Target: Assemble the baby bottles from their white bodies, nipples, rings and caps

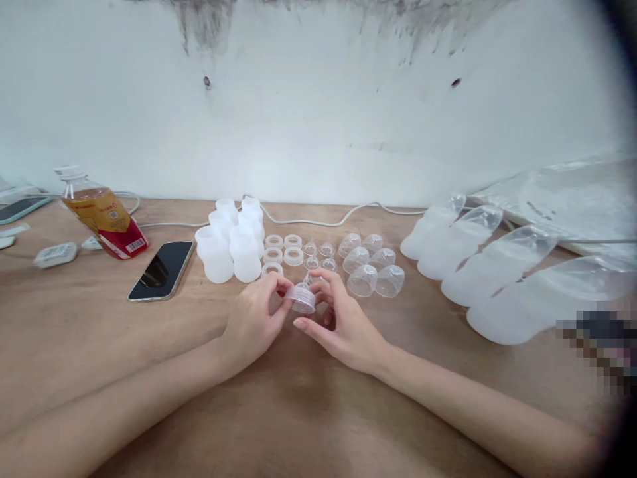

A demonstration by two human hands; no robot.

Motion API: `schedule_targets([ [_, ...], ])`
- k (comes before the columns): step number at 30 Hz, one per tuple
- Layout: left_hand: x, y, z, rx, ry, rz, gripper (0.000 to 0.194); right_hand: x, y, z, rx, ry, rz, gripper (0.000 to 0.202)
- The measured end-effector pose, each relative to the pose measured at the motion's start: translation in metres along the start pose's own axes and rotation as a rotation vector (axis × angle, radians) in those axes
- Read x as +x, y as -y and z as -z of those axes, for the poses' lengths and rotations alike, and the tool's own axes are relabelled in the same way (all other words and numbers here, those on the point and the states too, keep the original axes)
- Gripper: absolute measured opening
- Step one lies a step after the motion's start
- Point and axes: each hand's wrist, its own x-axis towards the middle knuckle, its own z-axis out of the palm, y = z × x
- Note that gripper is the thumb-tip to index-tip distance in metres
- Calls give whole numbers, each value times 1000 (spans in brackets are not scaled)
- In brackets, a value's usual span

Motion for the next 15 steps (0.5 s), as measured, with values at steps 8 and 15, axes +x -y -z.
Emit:
schedule_targets([
  [8,20,-6,41,365,-12,-456,31,7,-2,0,697,-57,-309,63],
  [15,48,22,76,845,-193,-219,53,8,-5,1,737,-40,-290,52],
])
